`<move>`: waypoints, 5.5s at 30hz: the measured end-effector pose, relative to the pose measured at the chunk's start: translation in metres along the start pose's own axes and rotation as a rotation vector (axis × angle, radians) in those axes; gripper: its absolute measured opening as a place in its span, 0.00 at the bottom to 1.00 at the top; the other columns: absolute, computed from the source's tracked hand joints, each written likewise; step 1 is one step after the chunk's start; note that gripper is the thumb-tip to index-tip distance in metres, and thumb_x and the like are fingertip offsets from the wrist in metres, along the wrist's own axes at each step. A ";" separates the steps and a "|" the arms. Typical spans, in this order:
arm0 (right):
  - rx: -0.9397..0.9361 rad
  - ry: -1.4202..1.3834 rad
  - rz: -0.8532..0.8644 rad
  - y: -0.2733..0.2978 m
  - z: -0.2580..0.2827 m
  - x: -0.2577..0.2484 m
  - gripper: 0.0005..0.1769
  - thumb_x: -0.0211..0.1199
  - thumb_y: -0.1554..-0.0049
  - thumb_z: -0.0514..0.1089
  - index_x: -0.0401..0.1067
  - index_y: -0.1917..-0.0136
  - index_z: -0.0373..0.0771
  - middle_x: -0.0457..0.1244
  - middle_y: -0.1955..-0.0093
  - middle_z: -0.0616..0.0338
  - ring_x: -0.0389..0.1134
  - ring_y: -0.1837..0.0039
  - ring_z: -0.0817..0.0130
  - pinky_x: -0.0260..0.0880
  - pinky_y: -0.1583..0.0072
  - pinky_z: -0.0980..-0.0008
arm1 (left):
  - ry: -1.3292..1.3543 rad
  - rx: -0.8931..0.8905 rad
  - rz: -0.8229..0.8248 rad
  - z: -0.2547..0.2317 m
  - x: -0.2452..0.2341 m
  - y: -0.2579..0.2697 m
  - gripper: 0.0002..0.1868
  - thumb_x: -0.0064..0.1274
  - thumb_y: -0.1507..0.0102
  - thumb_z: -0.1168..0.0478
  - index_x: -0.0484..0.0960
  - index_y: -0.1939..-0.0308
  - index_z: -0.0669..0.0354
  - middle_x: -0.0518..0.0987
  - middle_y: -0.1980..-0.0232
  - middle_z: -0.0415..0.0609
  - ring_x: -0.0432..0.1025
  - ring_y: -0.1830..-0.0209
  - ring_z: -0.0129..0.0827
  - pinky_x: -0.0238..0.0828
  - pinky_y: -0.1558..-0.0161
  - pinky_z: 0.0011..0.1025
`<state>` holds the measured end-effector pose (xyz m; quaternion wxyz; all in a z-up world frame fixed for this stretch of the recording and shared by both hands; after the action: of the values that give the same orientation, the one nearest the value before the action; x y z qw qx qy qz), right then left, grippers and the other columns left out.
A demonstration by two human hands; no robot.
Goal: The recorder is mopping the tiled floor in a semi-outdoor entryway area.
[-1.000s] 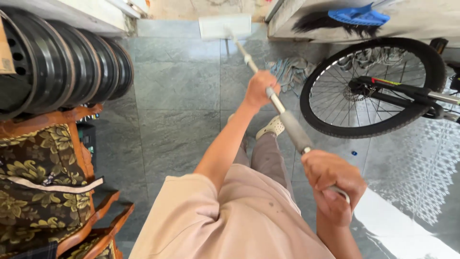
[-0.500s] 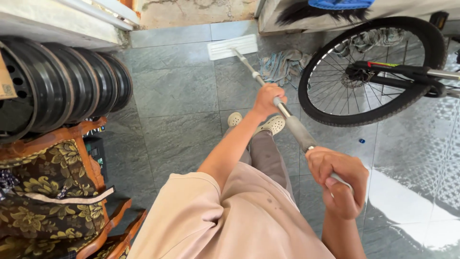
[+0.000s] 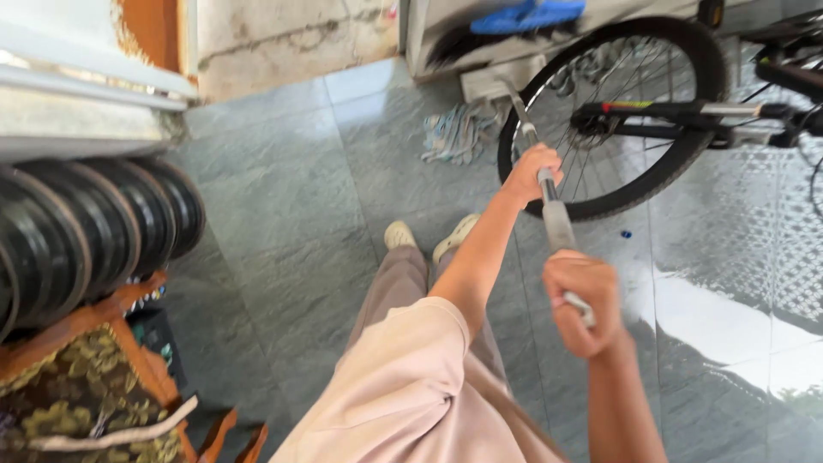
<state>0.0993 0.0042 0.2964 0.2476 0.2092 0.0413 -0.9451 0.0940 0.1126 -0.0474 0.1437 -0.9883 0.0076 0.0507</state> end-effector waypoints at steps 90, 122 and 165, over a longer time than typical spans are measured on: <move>-0.335 -0.490 -0.818 0.285 -0.095 0.009 0.22 0.58 0.43 0.50 0.57 0.70 0.35 0.53 0.74 0.54 0.55 0.71 0.63 0.61 0.58 0.60 | -0.299 0.291 0.229 -0.009 0.071 0.183 0.14 0.59 0.53 0.68 0.66 0.81 0.54 0.70 0.78 0.45 0.67 0.73 0.42 0.65 0.68 0.39; -0.275 -0.501 -0.550 0.271 -0.093 0.057 0.30 0.55 0.36 0.59 0.57 0.70 0.36 0.56 0.71 0.54 0.59 0.66 0.60 0.70 0.50 0.54 | -0.471 0.233 0.019 -0.018 -0.068 0.243 0.15 0.60 0.52 0.67 0.66 0.80 0.56 0.69 0.77 0.48 0.66 0.74 0.45 0.64 0.65 0.41; -0.450 -0.522 -0.034 0.358 -0.055 0.100 0.07 0.50 0.62 0.37 0.53 0.71 0.37 0.48 0.71 0.54 0.49 0.67 0.55 0.50 0.60 0.57 | -0.622 0.219 0.235 -0.075 -0.075 0.365 0.12 0.57 0.56 0.67 0.67 0.83 0.54 0.70 0.79 0.48 0.67 0.76 0.46 0.69 0.67 0.39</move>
<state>0.2142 -0.3438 0.2138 0.2740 -0.1004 0.1875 -0.9379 0.0157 -0.2587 -0.0711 0.2376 -0.8967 0.0824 0.3643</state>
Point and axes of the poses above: each hand's wrist, its own y-axis away from the middle knuckle, its own x-axis out of the palm, z = x × y, the point moved 5 cm from there along -y, towards the middle knuckle
